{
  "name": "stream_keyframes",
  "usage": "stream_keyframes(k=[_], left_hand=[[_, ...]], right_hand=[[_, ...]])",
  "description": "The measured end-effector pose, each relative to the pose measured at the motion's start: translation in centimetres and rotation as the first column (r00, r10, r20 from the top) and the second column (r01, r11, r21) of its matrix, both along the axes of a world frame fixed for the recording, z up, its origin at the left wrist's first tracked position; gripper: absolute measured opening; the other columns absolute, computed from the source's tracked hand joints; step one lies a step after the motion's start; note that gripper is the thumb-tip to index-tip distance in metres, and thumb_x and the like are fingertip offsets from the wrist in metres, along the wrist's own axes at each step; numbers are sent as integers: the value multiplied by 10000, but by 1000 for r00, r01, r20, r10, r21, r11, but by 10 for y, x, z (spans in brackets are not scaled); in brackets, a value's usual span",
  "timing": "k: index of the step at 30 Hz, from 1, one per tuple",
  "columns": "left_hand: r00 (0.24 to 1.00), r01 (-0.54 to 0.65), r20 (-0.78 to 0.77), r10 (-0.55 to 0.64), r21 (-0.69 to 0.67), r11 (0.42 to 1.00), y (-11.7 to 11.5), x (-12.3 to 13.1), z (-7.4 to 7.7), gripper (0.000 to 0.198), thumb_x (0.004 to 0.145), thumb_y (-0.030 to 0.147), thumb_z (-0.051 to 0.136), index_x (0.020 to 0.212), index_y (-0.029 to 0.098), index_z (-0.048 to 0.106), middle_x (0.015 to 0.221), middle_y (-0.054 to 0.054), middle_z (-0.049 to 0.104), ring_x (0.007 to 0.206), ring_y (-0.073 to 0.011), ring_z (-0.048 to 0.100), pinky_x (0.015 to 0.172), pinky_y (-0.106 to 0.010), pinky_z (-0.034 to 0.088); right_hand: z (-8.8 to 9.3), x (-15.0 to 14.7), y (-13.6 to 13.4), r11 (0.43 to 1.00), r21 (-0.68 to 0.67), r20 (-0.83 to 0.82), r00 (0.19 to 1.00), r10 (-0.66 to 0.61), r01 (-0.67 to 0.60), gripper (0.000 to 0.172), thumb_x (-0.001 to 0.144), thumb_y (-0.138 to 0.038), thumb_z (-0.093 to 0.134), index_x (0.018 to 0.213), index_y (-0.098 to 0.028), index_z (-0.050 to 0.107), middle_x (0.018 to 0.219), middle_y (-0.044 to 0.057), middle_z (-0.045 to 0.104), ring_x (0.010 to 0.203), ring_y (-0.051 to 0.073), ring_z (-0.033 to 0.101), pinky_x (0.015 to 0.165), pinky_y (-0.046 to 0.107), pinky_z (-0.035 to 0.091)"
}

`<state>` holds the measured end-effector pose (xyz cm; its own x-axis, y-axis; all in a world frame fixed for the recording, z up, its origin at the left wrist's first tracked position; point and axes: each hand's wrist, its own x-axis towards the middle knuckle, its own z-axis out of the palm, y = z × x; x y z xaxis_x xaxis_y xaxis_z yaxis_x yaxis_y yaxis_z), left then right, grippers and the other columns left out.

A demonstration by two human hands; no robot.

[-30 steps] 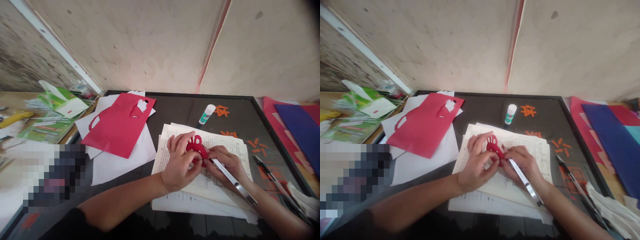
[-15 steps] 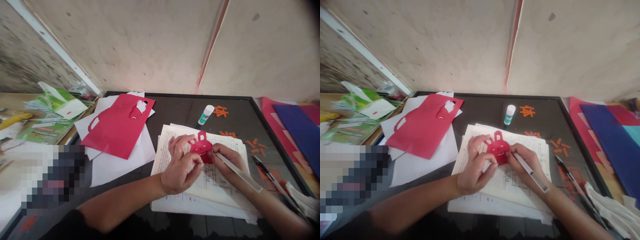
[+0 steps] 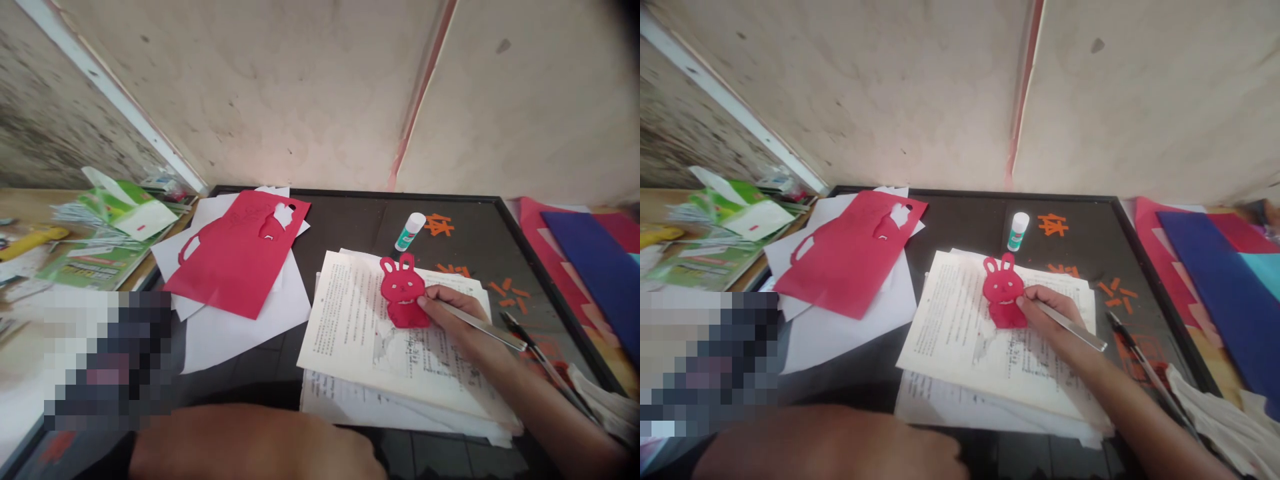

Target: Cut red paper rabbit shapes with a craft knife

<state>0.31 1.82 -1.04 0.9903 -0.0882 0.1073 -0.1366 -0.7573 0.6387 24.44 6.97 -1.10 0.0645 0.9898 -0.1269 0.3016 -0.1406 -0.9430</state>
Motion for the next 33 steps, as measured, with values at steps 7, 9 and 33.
stream_keyframes(k=[7, 9, 33], left_hand=[[884, -465, 56, 464, 221, 857, 50, 9, 55, 159, 953, 261, 557, 858, 164, 641, 855, -50, 651, 787, -199, 614, 717, -346, 524], [805, -574, 123, 580, 404, 712, 51, 19, 49, 152, 946, 173, 516, 864, 129, 636, 849, -81, 627, 800, -224, 601, 703, -364, 514], [710, -515, 701, 62, 458, 725, 29, 29, 11, 169, 897, 229, 598, 864, 152, 746, 881, -86, 728, 828, -198, 669, 826, -351, 564]], right_hand=[[13, 0, -3, 988, 30, 145, 979, 144, -150, 253, 910, -380, 585, 736, -207, 645, 665, -9, 599, 618, 143, 534, 561, 259, 442], [15, 1, -2, 989, 120, 228, 972, 59, -89, 263, 916, -384, 569, 740, -214, 665, 671, 3, 628, 643, 162, 561, 588, 277, 464], [4, 0, -5, 998, 29, 22, 998, -60, 59, 251, 871, -462, 649, 799, -224, 677, 678, -11, 637, 592, 132, 549, 550, 250, 451]])
